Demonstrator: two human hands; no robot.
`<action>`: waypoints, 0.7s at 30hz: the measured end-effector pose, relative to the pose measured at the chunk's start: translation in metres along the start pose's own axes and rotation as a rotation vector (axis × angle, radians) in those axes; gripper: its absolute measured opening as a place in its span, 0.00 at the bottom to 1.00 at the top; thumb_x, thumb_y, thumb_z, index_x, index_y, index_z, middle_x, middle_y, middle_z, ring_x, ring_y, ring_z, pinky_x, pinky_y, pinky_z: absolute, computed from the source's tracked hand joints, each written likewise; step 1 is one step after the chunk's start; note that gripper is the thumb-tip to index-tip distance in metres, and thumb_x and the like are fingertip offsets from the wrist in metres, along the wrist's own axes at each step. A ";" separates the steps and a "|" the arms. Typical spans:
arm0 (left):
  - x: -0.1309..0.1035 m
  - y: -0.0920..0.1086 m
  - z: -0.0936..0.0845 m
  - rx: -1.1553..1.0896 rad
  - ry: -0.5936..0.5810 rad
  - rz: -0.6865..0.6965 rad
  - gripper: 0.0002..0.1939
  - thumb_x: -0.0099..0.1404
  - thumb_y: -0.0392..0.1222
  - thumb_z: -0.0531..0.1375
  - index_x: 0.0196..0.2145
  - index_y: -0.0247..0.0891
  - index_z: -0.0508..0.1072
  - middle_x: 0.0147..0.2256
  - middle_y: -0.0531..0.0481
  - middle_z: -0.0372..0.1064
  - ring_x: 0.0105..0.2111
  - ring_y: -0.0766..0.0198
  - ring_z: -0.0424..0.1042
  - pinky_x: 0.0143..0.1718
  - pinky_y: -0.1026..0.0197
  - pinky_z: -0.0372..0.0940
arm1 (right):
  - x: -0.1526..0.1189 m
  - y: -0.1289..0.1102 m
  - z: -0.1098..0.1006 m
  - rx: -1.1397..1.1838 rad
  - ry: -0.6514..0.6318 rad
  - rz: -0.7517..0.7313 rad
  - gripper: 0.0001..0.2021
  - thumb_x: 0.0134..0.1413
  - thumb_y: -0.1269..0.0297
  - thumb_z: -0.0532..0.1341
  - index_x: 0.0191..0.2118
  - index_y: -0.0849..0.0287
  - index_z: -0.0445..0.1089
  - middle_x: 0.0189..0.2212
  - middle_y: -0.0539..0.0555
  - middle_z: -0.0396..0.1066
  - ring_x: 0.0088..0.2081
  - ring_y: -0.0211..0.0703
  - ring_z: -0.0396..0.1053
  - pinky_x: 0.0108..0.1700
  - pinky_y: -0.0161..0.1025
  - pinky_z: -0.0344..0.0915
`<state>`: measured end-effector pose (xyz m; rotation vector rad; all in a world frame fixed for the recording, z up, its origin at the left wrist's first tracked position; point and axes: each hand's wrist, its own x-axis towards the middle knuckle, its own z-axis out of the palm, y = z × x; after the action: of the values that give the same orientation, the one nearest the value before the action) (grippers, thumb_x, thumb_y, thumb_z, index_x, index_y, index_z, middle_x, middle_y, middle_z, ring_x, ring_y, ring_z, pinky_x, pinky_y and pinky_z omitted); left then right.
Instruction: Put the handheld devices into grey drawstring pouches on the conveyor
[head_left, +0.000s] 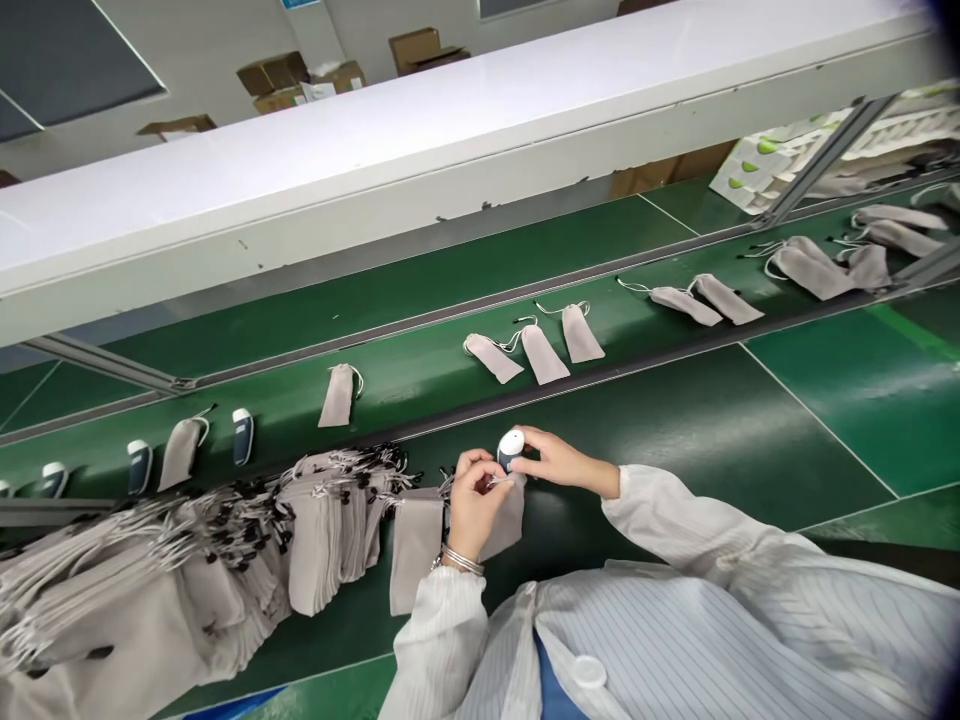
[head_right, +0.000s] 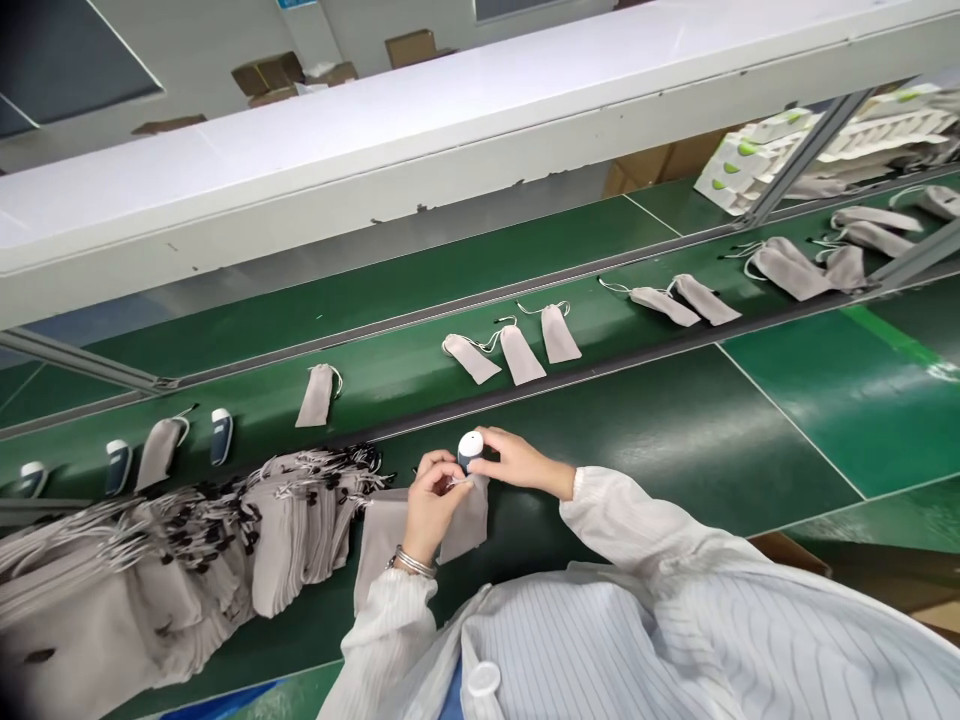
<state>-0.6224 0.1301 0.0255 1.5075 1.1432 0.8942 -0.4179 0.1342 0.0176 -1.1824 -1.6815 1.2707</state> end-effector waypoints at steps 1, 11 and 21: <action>0.004 0.001 0.001 -0.002 0.012 0.001 0.03 0.56 0.35 0.67 0.29 0.38 0.76 0.42 0.48 0.62 0.36 0.66 0.66 0.35 0.64 0.62 | 0.000 -0.003 -0.003 0.022 0.005 -0.006 0.17 0.67 0.53 0.57 0.54 0.56 0.67 0.49 0.56 0.70 0.50 0.46 0.67 0.55 0.45 0.64; 0.039 0.022 0.014 -0.001 0.040 0.004 0.06 0.53 0.37 0.69 0.26 0.37 0.75 0.41 0.50 0.66 0.23 0.75 0.57 0.26 0.66 0.59 | 0.001 0.015 -0.001 -0.082 -0.041 0.019 0.32 0.71 0.40 0.40 0.48 0.56 0.74 0.39 0.56 0.67 0.43 0.45 0.65 0.51 0.45 0.64; 0.054 -0.003 -0.054 -0.178 0.417 -0.085 0.17 0.65 0.58 0.61 0.36 0.42 0.64 0.24 0.62 0.53 0.16 0.75 0.48 0.16 0.71 0.46 | -0.008 -0.033 -0.038 0.413 0.043 0.053 0.13 0.66 0.51 0.59 0.40 0.56 0.65 0.21 0.43 0.52 0.22 0.33 0.49 0.26 0.34 0.49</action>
<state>-0.6580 0.1972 0.0337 1.1474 1.3721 1.2542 -0.3892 0.1357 0.0598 -0.9984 -1.2813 1.5236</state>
